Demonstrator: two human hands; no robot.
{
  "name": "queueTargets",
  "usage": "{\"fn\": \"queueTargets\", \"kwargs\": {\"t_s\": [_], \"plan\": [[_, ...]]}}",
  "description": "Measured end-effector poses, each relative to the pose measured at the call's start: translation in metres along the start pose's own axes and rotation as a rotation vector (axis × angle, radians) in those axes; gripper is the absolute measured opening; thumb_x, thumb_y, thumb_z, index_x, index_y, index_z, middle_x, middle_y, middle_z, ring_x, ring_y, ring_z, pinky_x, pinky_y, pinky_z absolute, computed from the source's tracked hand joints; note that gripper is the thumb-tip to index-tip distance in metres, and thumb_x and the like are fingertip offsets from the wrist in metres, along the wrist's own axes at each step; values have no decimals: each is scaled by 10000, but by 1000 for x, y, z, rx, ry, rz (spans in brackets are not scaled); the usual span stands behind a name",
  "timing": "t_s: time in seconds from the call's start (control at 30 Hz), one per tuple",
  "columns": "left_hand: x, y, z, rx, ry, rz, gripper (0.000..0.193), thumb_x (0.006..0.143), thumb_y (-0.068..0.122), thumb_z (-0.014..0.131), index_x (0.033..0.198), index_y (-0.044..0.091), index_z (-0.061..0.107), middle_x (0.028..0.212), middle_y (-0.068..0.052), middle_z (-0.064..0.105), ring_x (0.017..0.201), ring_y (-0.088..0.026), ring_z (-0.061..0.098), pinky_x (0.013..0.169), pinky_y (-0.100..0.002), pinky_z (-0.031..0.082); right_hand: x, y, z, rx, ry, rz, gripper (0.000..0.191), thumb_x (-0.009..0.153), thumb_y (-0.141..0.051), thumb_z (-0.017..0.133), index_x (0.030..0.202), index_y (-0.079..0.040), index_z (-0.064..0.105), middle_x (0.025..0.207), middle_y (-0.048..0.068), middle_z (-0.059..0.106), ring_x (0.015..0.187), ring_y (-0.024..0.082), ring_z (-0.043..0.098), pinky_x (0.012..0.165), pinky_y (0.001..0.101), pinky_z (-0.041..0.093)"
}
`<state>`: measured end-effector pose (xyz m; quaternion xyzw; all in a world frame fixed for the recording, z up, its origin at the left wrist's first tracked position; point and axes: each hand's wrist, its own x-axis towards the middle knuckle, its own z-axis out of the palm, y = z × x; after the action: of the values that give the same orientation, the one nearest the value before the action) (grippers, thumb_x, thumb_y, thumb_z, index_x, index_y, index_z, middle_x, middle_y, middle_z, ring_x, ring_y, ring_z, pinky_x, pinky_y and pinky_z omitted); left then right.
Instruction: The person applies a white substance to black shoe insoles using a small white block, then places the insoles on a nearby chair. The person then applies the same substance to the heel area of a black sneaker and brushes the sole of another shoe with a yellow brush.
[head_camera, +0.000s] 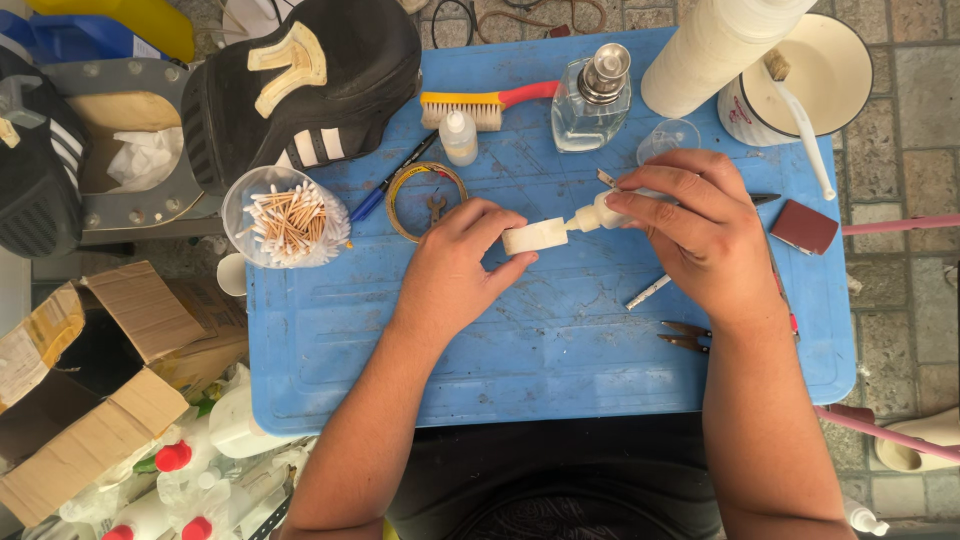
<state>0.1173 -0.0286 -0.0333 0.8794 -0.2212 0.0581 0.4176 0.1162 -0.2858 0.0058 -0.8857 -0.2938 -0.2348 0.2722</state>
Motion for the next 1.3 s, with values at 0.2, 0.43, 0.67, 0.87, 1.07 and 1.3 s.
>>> {"fn": "queueTargets", "kwargs": {"t_s": [0.2, 0.43, 0.67, 0.87, 1.07, 1.3], "plan": [[1, -1, 1, 13, -5, 10, 350, 805, 236, 874, 1071, 80, 708, 1019, -41, 699, 906, -234, 720, 763, -368, 585, 0, -1, -1, 11, 4, -13, 376, 765, 109, 811, 1096, -66, 771, 1174, 35, 721, 1164, 260, 626, 997, 372, 554], [0, -1, 2, 3, 0, 0, 347, 804, 237, 875, 1065, 79, 709, 1016, -38, 700, 901, -230, 722, 756, -363, 586, 1, -2, -2, 1, 21, -27, 364, 767, 94, 822, 1090, -68, 775, 1168, 34, 719, 1151, 254, 627, 989, 371, 551], [1, 0, 1, -3, -6, -15, 344, 802, 241, 875, 1060, 77, 717, 1008, -38, 706, 892, -227, 727, 744, -358, 586, 0, -1, -2, -17, 24, -6, 368, 759, 105, 808, 1080, -73, 776, 1159, 32, 725, 1153, 257, 626, 999, 367, 558], [1, 0, 0, 6, 1, -4, 340, 807, 247, 877, 1057, 75, 722, 1011, -39, 708, 892, -226, 725, 751, -355, 587, -1, -1, -2, -8, 25, 0, 355, 771, 104, 812, 1077, -73, 774, 1156, 26, 724, 1154, 251, 628, 994, 362, 559], [1, 0, 0, 7, -21, -32, 354, 799, 257, 877, 1063, 77, 723, 1004, -33, 708, 870, -201, 727, 742, -334, 594, -1, 0, -1, -24, 30, 3, 344, 779, 106, 816, 1072, -71, 776, 1154, 22, 724, 1158, 250, 626, 991, 362, 561], [1, 0, 0, 3, -9, -21, 350, 801, 252, 880, 1064, 79, 726, 1004, -32, 709, 870, -197, 728, 738, -331, 596, -2, -1, -1, -15, 32, 11, 346, 772, 107, 814, 1065, -74, 776, 1152, 22, 724, 1150, 247, 627, 986, 356, 565]]}}
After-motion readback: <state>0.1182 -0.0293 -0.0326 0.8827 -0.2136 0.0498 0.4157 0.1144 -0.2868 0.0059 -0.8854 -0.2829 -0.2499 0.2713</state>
